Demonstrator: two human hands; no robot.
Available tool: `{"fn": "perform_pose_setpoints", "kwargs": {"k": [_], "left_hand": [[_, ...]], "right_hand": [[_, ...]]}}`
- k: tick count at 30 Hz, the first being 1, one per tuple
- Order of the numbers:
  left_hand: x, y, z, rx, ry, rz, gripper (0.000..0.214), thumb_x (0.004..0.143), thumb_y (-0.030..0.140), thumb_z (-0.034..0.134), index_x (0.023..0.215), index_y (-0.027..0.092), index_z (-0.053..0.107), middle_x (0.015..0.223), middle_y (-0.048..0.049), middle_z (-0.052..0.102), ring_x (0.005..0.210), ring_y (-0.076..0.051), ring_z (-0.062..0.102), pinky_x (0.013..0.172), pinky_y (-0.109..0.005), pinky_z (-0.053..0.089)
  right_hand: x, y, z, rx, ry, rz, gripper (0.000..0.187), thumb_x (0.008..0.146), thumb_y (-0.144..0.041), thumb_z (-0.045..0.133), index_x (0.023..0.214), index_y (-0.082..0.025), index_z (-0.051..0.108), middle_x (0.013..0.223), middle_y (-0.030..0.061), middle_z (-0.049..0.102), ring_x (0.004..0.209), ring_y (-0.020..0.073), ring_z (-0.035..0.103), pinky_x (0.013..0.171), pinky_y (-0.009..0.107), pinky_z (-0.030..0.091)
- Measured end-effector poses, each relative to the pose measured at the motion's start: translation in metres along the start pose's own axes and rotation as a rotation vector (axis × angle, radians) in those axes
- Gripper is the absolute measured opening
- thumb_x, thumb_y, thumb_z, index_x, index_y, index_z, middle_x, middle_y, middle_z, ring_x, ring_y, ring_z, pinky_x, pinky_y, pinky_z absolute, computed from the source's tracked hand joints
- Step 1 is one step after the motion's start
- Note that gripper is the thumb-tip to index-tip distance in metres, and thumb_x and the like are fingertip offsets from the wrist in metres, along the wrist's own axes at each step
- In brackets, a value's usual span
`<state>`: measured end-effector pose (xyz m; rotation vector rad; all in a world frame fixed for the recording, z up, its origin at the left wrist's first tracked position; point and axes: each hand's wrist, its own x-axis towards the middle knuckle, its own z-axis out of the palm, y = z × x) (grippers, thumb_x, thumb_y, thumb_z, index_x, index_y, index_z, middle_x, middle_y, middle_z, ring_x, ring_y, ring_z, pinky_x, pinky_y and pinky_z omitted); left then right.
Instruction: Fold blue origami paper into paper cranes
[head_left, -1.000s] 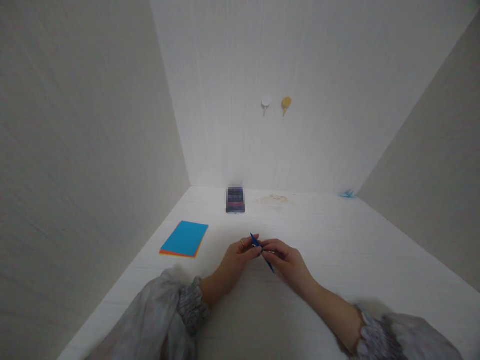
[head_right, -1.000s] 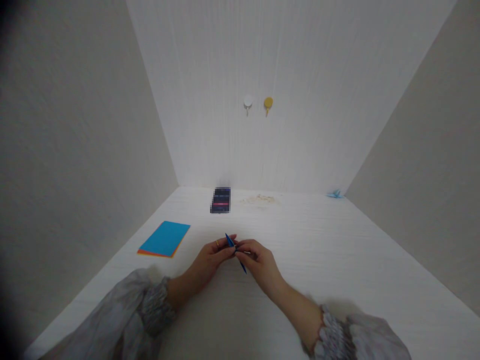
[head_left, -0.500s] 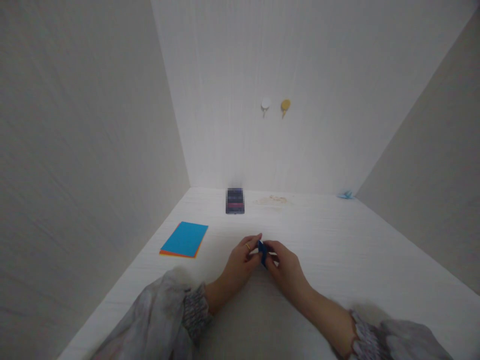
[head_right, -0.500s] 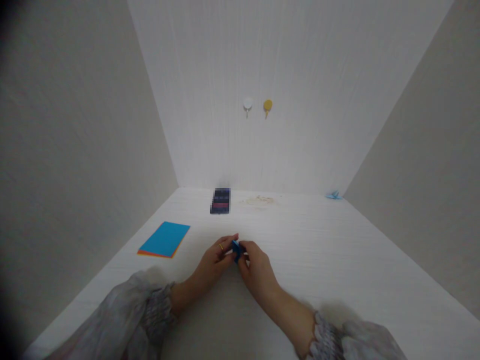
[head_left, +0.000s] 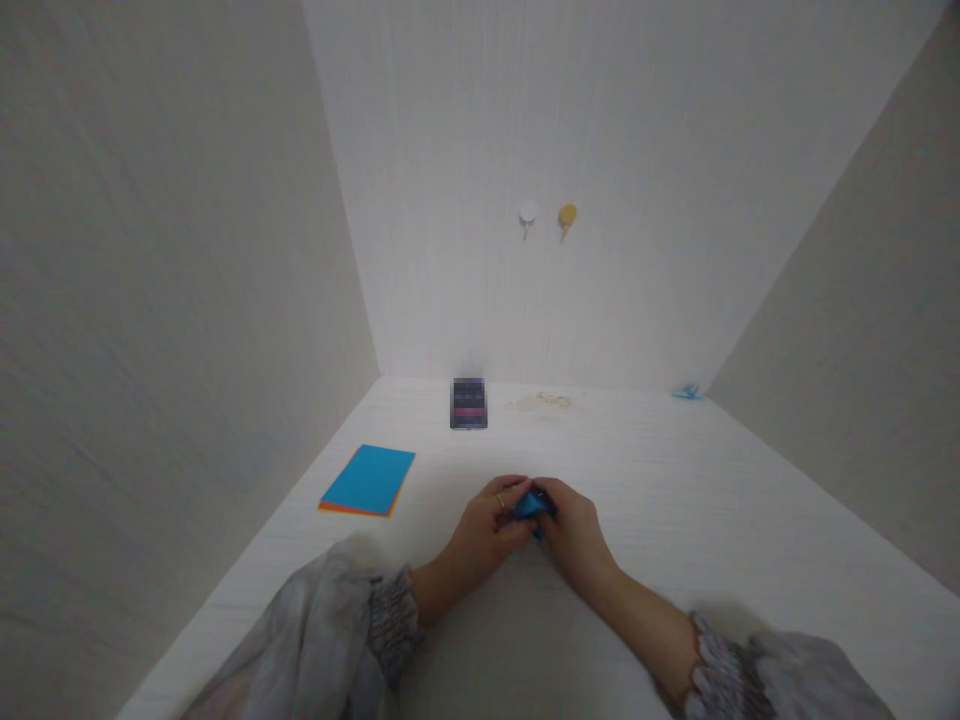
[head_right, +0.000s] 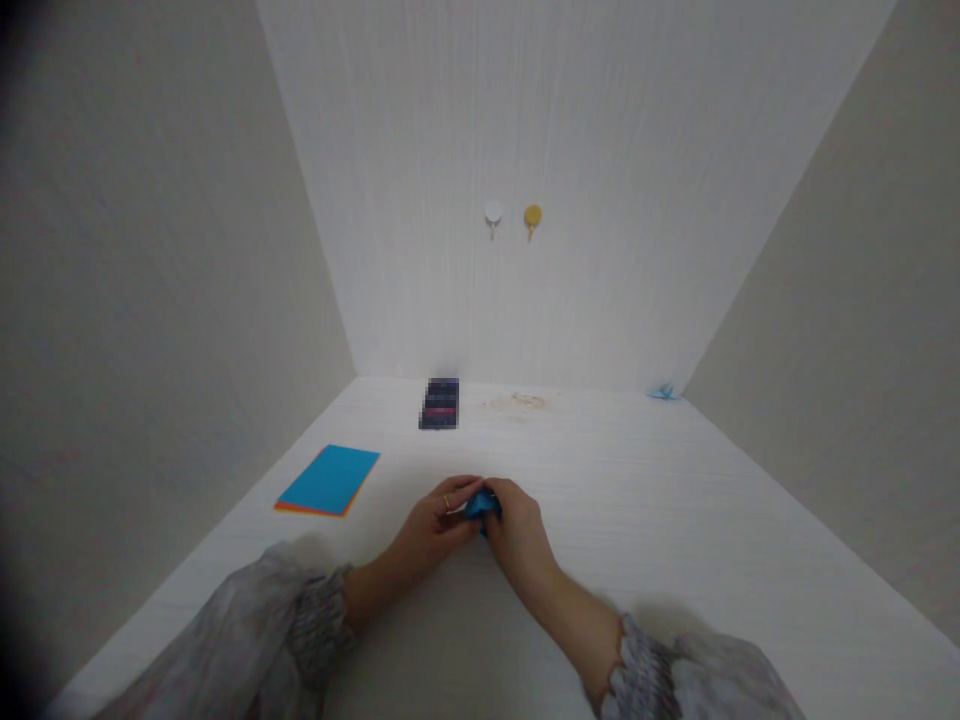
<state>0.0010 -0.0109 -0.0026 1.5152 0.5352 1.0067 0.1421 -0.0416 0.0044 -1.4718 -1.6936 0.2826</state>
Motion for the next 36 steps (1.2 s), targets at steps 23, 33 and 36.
{"fn": "perform_pose_setpoints", "kwargs": {"k": [23,33,36], "left_hand": [[0.008,-0.004,-0.008,-0.363,0.317,-0.330,0.038,0.053,0.019,0.075,0.088,0.013,0.063,0.082,-0.0053,0.064,0.076,-0.016,0.058,0.068,-0.026,0.044],[0.008,-0.008,-0.014,-0.381,0.343,-0.297,0.040,0.049,0.014,0.075,0.088,0.014,0.063,0.080,-0.0044,0.063,0.075,-0.016,0.058,0.070,-0.027,0.044],[0.008,-0.008,-0.015,-0.380,0.363,-0.290,0.040,0.049,0.013,0.075,0.088,0.014,0.063,0.080,-0.0041,0.063,0.074,-0.015,0.057,0.069,-0.027,0.044]], "right_hand": [[-0.006,-0.001,0.003,0.118,-0.003,-0.204,0.041,0.063,-0.001,0.041,0.094,-0.021,0.059,0.090,0.0056,0.061,0.083,0.0182,0.058,0.071,0.033,0.050],[-0.011,0.011,0.009,0.593,-0.044,0.055,0.034,0.073,-0.012,0.043,0.103,-0.021,0.057,0.102,0.0076,0.062,0.095,0.0205,0.057,0.082,0.038,0.047],[-0.011,0.012,0.010,0.688,-0.058,0.227,0.026,0.077,-0.024,0.046,0.099,-0.019,0.058,0.097,0.0100,0.063,0.087,0.0216,0.061,0.073,0.036,0.051]]}}
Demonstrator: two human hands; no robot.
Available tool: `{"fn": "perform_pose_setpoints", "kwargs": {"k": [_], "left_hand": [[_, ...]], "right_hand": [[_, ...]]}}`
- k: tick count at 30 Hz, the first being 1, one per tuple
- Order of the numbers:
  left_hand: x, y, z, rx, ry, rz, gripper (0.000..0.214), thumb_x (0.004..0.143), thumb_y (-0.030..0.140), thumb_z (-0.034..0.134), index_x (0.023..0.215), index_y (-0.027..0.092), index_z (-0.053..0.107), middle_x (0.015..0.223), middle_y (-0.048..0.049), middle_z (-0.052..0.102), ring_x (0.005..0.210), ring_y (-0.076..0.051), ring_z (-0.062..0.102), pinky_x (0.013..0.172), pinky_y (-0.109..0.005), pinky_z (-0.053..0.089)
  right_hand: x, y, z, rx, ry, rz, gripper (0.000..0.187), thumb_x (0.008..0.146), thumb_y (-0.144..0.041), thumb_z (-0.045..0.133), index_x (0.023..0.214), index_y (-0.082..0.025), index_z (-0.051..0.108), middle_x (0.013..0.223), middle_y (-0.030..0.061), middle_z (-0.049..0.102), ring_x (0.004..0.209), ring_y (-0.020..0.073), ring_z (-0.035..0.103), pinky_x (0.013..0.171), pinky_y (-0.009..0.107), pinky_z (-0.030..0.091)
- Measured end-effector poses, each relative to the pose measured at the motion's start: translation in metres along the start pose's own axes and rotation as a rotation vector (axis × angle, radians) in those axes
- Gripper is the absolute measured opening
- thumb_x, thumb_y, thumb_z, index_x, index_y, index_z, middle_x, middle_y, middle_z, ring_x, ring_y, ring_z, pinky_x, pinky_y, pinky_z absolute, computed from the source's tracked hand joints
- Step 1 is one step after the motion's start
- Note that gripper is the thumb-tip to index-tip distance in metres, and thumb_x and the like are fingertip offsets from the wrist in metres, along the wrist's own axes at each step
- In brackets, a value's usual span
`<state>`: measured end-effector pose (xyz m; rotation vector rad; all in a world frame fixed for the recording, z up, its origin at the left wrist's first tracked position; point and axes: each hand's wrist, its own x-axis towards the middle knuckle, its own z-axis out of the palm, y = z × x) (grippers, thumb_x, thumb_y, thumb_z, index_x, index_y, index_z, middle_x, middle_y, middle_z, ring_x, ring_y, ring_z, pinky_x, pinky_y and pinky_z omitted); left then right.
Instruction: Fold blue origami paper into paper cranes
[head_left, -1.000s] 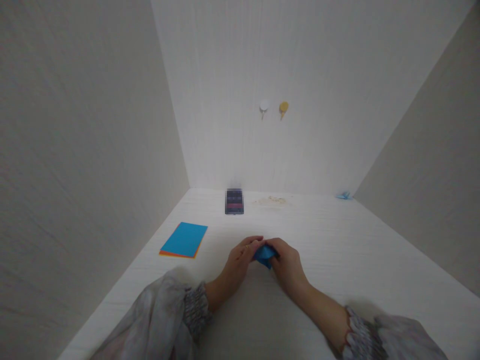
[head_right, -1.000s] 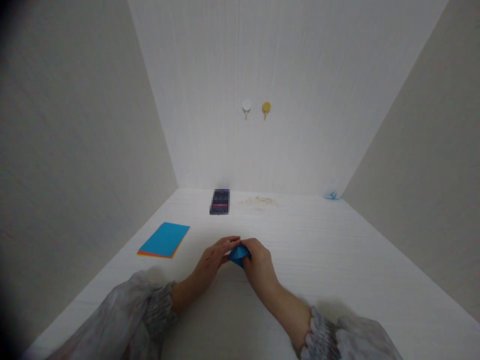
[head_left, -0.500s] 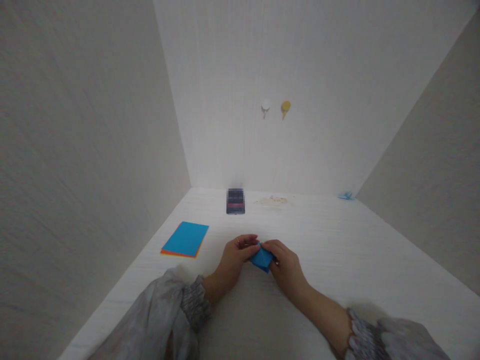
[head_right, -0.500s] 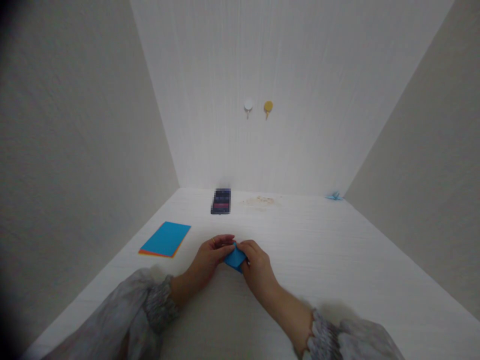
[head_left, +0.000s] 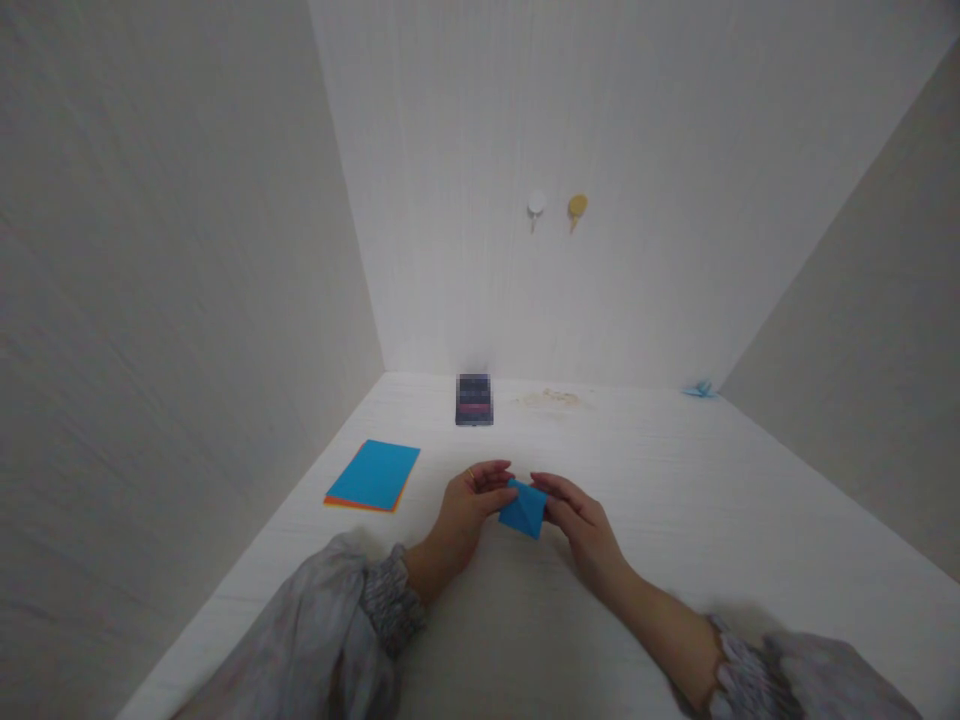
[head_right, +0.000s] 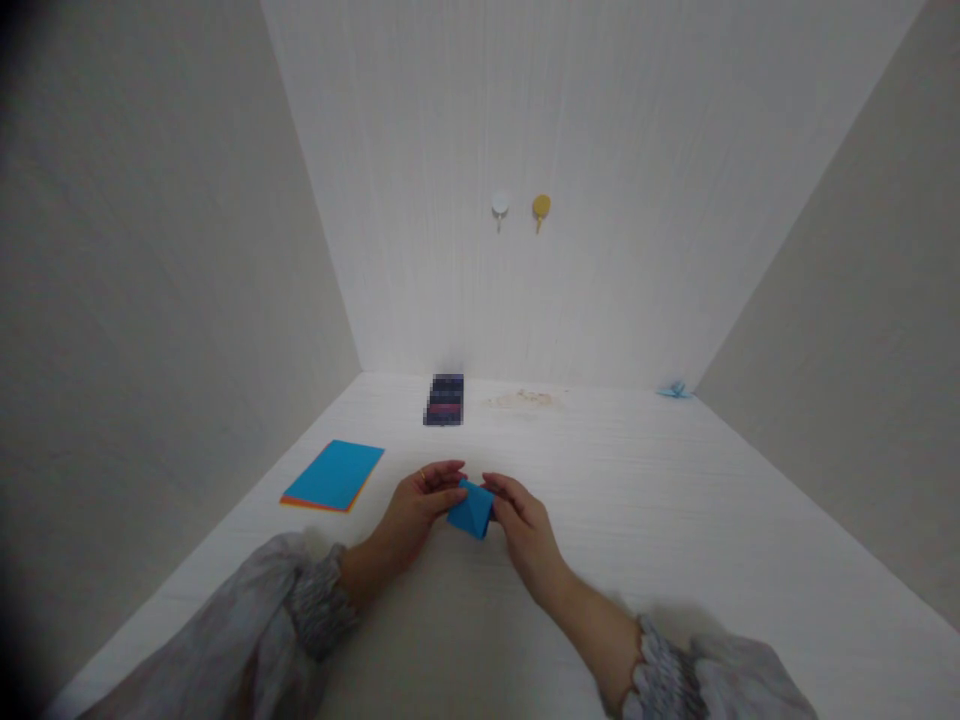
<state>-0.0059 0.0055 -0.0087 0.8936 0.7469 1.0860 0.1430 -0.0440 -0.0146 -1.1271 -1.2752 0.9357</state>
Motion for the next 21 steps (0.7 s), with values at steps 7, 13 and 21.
{"fn": "perform_pose_setpoints", "kwargs": {"k": [7,13,21], "left_hand": [[-0.0021,0.0037,0.0016,0.063,0.007,0.023,0.041,0.048,0.014,0.076,0.086,0.014,0.064,0.080,-0.0048,0.064,0.074,-0.016,0.058,0.072,-0.029,0.045],[-0.0026,0.0028,0.0026,0.102,-0.036,0.034,0.042,0.047,0.015,0.076,0.087,0.013,0.063,0.077,-0.0043,0.064,0.071,-0.015,0.059,0.070,-0.028,0.046],[-0.0025,0.0010,0.0017,0.105,-0.040,0.009,0.039,0.052,0.023,0.075,0.088,0.013,0.063,0.076,-0.0037,0.063,0.068,-0.013,0.058,0.064,-0.025,0.045]], "right_hand": [[0.0019,-0.0063,0.0027,-0.019,-0.043,0.095,0.026,0.080,-0.037,0.045,0.084,-0.018,0.062,0.074,0.0044,0.063,0.066,0.0167,0.059,0.058,0.028,0.049],[0.0044,-0.0001,0.0041,-0.225,-0.037,0.092,0.023,0.076,-0.037,0.052,0.073,-0.016,0.062,0.061,0.0005,0.057,0.056,0.0127,0.050,0.048,0.022,0.039],[0.0027,-0.0080,0.0057,-0.241,-0.058,0.132,0.027,0.075,-0.039,0.050,0.073,-0.016,0.064,0.063,0.0013,0.059,0.058,0.0134,0.051,0.052,0.023,0.039]]}}
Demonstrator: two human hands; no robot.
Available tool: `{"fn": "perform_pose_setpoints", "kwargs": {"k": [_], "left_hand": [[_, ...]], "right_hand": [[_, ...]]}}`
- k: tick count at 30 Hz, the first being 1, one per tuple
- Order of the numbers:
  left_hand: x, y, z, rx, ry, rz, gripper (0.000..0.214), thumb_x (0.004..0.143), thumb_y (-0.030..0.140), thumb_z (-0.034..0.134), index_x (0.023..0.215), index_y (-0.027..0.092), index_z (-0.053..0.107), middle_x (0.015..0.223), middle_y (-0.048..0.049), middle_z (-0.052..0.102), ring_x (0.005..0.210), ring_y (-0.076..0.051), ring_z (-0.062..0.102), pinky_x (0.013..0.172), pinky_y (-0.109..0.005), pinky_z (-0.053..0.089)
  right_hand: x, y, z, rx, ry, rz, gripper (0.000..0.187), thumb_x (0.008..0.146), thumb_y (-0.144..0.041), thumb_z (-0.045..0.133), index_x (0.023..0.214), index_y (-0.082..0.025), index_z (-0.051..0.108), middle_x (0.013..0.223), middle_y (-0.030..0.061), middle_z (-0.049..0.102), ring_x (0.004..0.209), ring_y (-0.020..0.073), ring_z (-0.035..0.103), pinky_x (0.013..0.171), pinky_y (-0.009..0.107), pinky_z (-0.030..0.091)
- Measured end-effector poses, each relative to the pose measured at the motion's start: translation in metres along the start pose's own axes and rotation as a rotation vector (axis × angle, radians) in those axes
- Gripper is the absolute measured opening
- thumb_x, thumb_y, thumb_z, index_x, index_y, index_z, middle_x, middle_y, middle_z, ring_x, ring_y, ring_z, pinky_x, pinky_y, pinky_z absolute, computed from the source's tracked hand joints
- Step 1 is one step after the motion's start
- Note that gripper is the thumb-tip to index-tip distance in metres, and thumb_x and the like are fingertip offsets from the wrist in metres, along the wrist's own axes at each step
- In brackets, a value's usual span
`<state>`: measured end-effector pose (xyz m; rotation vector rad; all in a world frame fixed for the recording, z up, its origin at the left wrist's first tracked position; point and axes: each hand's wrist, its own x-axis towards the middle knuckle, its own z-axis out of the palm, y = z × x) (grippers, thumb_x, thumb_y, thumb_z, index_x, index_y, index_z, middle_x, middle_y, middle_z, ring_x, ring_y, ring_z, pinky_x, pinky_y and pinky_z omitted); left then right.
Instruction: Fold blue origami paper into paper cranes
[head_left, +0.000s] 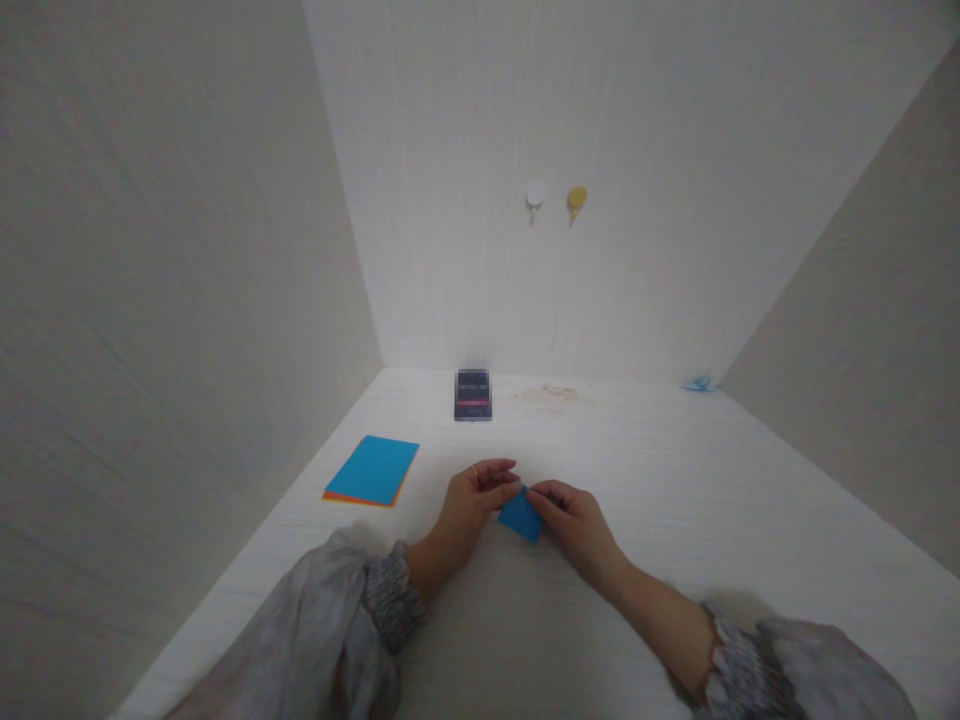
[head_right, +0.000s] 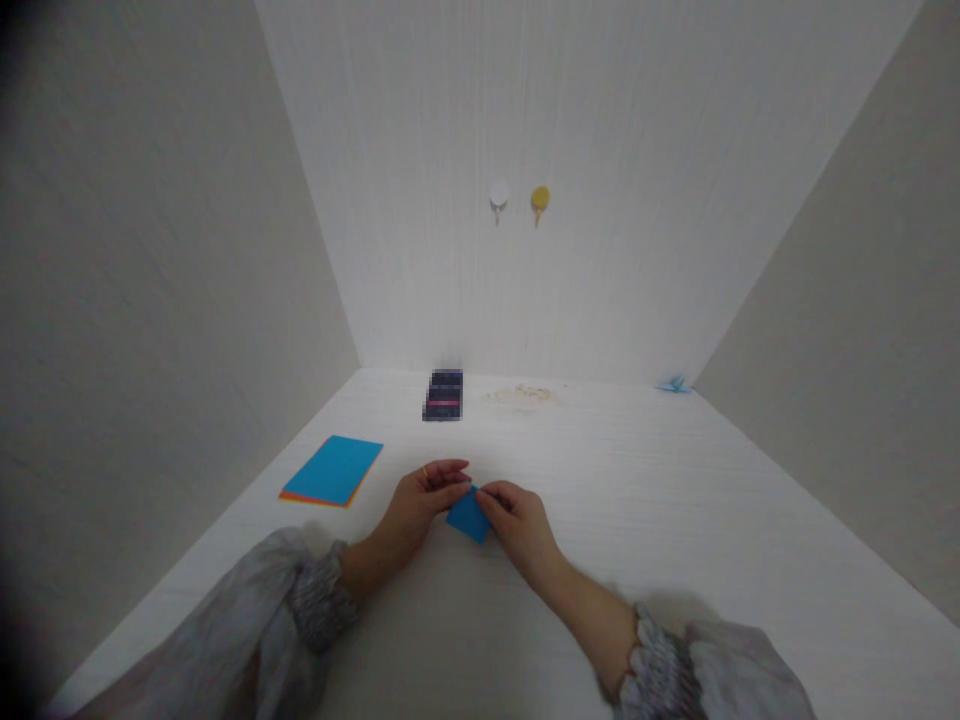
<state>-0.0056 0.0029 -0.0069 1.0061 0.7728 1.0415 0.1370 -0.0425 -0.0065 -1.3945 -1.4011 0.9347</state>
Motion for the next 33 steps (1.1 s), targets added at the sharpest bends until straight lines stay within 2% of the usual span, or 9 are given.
{"fn": "perform_pose_setpoints", "kwargs": {"k": [7,13,16,21,28,33], "left_hand": [[0.001,0.001,-0.001,0.035,0.020,0.007,0.042,0.053,0.023,0.074,0.092,0.012,0.061,0.069,-0.0013,0.061,0.061,-0.012,0.057,0.059,-0.024,0.045],[0.006,-0.004,-0.003,0.092,0.004,0.045,0.043,0.053,0.022,0.074,0.091,0.012,0.058,0.066,-0.0010,0.061,0.059,-0.012,0.057,0.057,-0.023,0.044],[0.007,-0.006,-0.004,0.097,-0.026,-0.003,0.044,0.055,0.024,0.074,0.092,0.012,0.056,0.068,-0.0017,0.062,0.058,-0.011,0.057,0.055,-0.022,0.042],[0.005,-0.005,-0.005,0.141,-0.071,-0.066,0.051,0.052,0.021,0.075,0.097,0.012,0.053,0.069,-0.0032,0.063,0.058,-0.013,0.058,0.056,-0.023,0.044],[0.006,0.000,-0.006,0.176,-0.077,-0.051,0.055,0.052,0.018,0.075,0.101,0.012,0.050,0.067,-0.0024,0.063,0.057,-0.014,0.059,0.056,-0.025,0.045],[0.012,-0.004,-0.014,0.284,-0.153,-0.035,0.050,0.051,0.014,0.074,0.096,0.012,0.051,0.070,-0.0034,0.063,0.062,-0.014,0.059,0.062,-0.027,0.046]], "right_hand": [[-0.001,0.000,0.002,0.111,-0.017,0.060,0.025,0.072,-0.037,0.054,0.067,-0.015,0.064,0.059,0.0009,0.058,0.055,0.0128,0.049,0.051,0.024,0.038],[0.000,-0.001,0.004,0.243,-0.005,0.195,0.021,0.064,-0.035,0.059,0.060,-0.014,0.062,0.049,-0.0019,0.052,0.045,0.0103,0.045,0.044,0.022,0.037],[0.000,-0.002,0.002,0.230,0.005,0.203,0.022,0.064,-0.036,0.059,0.059,-0.014,0.061,0.046,-0.0028,0.049,0.041,0.0090,0.042,0.040,0.021,0.034],[0.001,0.000,-0.001,0.215,0.041,0.176,0.024,0.066,-0.037,0.057,0.061,-0.014,0.063,0.046,-0.0012,0.052,0.041,0.0101,0.046,0.039,0.021,0.036],[0.002,0.003,-0.004,0.201,0.024,0.161,0.026,0.067,-0.038,0.057,0.063,-0.013,0.062,0.048,0.0000,0.054,0.043,0.0108,0.048,0.041,0.021,0.039],[0.004,0.008,-0.009,0.048,-0.027,0.187,0.027,0.069,-0.039,0.054,0.062,-0.014,0.062,0.041,-0.0024,0.050,0.036,0.0090,0.042,0.036,0.020,0.031]]}}
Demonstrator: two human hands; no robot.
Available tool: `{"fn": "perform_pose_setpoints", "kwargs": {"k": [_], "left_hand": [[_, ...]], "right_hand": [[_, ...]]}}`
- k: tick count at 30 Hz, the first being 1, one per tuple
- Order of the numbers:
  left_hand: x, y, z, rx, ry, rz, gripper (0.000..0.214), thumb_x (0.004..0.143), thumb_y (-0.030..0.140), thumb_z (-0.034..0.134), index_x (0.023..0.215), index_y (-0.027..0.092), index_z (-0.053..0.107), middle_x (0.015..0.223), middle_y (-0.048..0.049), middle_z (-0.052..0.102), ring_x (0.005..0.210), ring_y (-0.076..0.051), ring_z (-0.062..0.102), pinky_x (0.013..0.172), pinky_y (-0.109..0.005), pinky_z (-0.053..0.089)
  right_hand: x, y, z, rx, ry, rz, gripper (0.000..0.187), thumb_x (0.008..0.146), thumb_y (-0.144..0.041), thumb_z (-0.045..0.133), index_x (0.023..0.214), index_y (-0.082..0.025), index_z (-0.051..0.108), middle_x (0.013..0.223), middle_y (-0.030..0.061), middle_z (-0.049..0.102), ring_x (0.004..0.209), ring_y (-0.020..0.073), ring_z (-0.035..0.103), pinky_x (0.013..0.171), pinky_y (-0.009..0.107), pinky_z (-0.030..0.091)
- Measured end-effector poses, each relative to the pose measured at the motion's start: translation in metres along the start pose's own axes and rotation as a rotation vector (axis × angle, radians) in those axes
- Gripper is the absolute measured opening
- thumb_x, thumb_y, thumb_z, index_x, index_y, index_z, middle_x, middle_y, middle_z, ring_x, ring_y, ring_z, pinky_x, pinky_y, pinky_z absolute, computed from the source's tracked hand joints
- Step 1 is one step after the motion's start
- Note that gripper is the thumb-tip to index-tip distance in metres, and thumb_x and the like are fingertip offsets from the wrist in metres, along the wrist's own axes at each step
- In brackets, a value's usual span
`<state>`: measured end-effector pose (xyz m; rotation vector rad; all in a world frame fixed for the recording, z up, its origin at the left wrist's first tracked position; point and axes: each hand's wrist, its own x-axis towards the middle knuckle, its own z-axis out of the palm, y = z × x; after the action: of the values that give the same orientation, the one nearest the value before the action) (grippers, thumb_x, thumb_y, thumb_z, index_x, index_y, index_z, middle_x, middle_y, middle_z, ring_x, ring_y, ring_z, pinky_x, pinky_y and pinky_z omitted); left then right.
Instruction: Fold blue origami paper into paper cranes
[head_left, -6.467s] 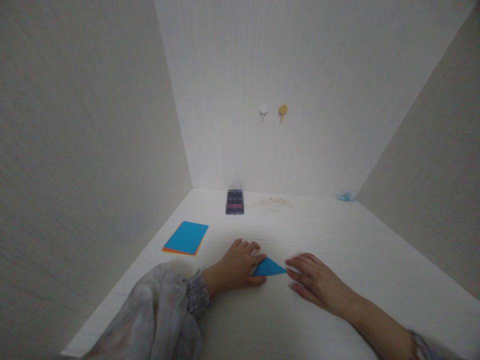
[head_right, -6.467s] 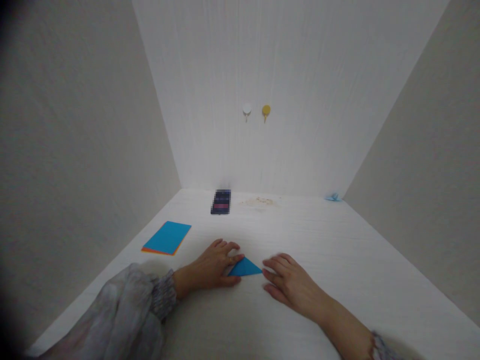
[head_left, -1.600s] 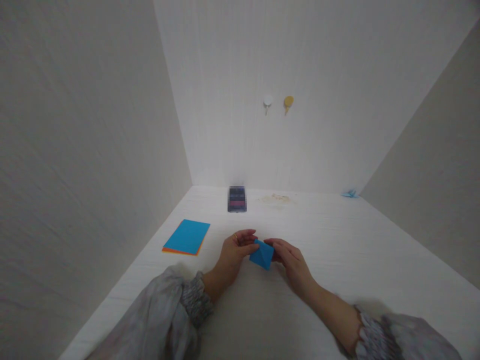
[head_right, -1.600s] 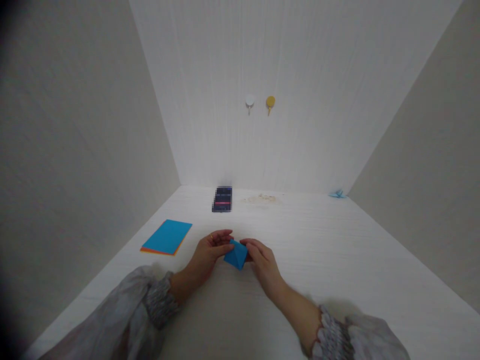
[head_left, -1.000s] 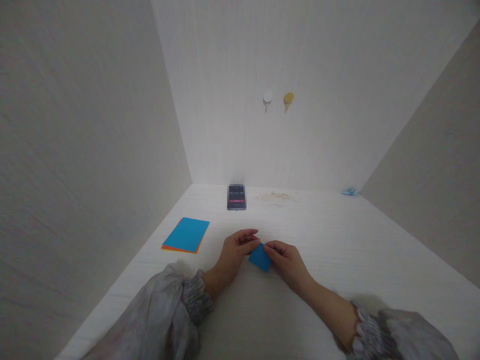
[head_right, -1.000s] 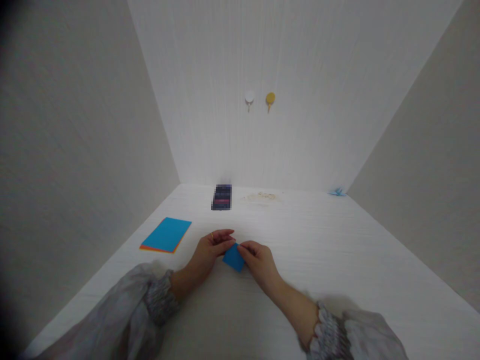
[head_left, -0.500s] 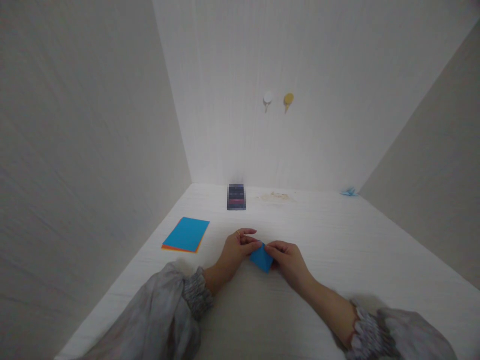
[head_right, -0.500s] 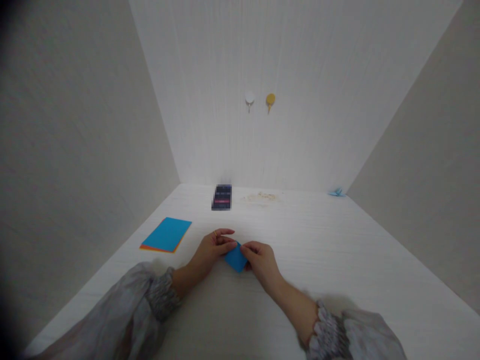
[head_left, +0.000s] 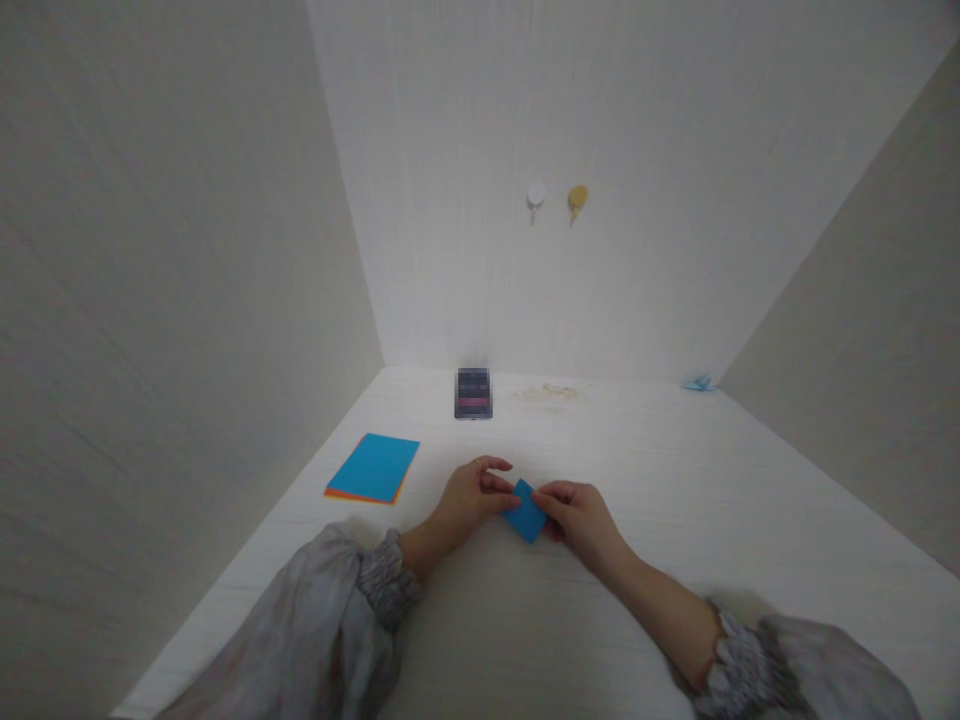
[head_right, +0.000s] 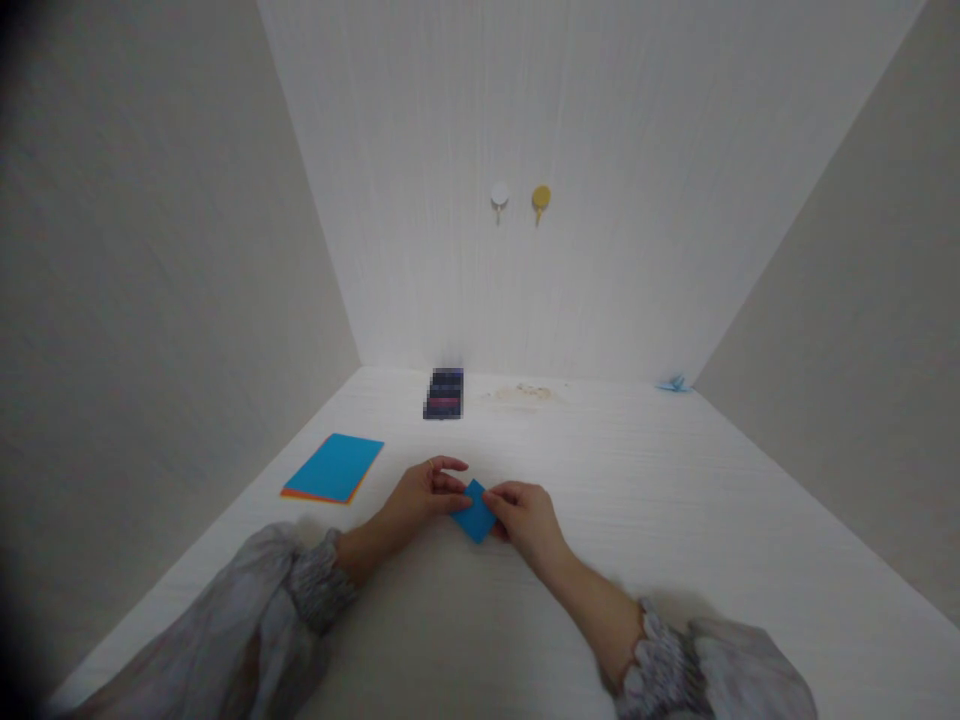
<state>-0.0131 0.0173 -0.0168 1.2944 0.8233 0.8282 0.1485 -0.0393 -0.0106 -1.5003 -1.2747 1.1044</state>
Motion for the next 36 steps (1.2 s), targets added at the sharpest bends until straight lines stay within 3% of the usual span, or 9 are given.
{"fn": "perform_pose_setpoints", "kwargs": {"k": [3,6,10,15,18,22,29,36], "left_hand": [[0.002,-0.005,-0.005,0.049,-0.079,-0.007,0.047,0.049,0.011,0.073,0.091,0.012,0.051,0.072,-0.0034,0.061,0.064,-0.014,0.058,0.064,-0.028,0.046],[0.003,-0.007,-0.008,0.171,-0.102,0.029,0.042,0.051,0.009,0.069,0.089,0.013,0.051,0.076,-0.0029,0.059,0.066,-0.013,0.056,0.064,-0.027,0.046],[-0.002,-0.003,-0.007,0.502,-0.107,0.201,0.031,0.061,0.009,0.061,0.091,0.015,0.055,0.085,-0.0028,0.054,0.070,-0.012,0.052,0.060,-0.023,0.045],[-0.011,0.010,-0.003,0.837,-0.249,0.427,0.014,0.072,0.011,0.053,0.081,0.015,0.064,0.089,-0.0047,0.049,0.077,-0.013,0.050,0.070,-0.025,0.043],[-0.016,0.014,-0.001,0.946,-0.327,0.490,0.021,0.081,0.014,0.044,0.082,0.014,0.065,0.099,-0.0071,0.049,0.078,-0.013,0.050,0.075,-0.028,0.041],[-0.019,0.014,-0.001,1.050,-0.380,0.582,0.024,0.084,0.013,0.040,0.090,0.015,0.063,0.108,-0.0075,0.050,0.090,-0.016,0.049,0.082,-0.029,0.039],[-0.022,0.020,-0.003,1.352,-0.530,0.803,0.025,0.087,0.017,0.036,0.102,0.014,0.056,0.100,-0.0078,0.058,0.091,-0.018,0.048,0.085,-0.030,0.038],[-0.029,0.035,-0.007,1.406,-0.621,0.822,0.031,0.081,0.016,0.045,0.110,0.023,0.052,0.106,-0.0053,0.056,0.093,-0.019,0.048,0.085,-0.031,0.035]], "right_hand": [[0.002,0.002,-0.003,-0.190,0.005,-0.015,0.026,0.071,-0.037,0.051,0.064,-0.015,0.064,0.038,-0.0029,0.048,0.034,0.0093,0.040,0.036,0.020,0.028],[0.003,0.001,-0.005,-0.383,0.023,-0.095,0.023,0.072,-0.032,0.050,0.066,-0.016,0.066,0.048,0.0002,0.058,0.045,0.0119,0.050,0.043,0.021,0.033],[0.001,-0.003,-0.005,-0.576,0.035,-0.169,0.020,0.072,-0.029,0.050,0.065,-0.019,0.067,0.058,0.0011,0.063,0.055,0.0142,0.054,0.048,0.022,0.034],[-0.003,-0.007,-0.004,-0.706,0.031,-0.198,0.018,0.075,-0.027,0.050,0.066,-0.020,0.064,0.061,0.0016,0.063,0.055,0.0139,0.054,0.048,0.022,0.033],[-0.004,-0.007,-0.004,-0.750,0.028,-0.192,0.016,0.075,-0.026,0.051,0.067,-0.020,0.063,0.064,0.0019,0.063,0.057,0.0139,0.055,0.050,0.022,0.033],[-0.003,-0.004,-0.005,-0.736,0.048,-0.188,0.011,0.074,-0.025,0.053,0.072,-0.019,0.061,0.063,0.0020,0.063,0.057,0.0141,0.055,0.051,0.022,0.035],[0.001,0.001,-0.006,-0.675,0.040,-0.209,0.008,0.072,-0.021,0.053,0.072,-0.017,0.060,0.060,0.0013,0.062,0.055,0.0130,0.054,0.050,0.021,0.035],[0.001,0.002,-0.006,-0.673,0.040,-0.200,0.007,0.072,-0.022,0.055,0.071,-0.018,0.060,0.060,0.0014,0.062,0.054,0.0129,0.054,0.049,0.021,0.035]]}}
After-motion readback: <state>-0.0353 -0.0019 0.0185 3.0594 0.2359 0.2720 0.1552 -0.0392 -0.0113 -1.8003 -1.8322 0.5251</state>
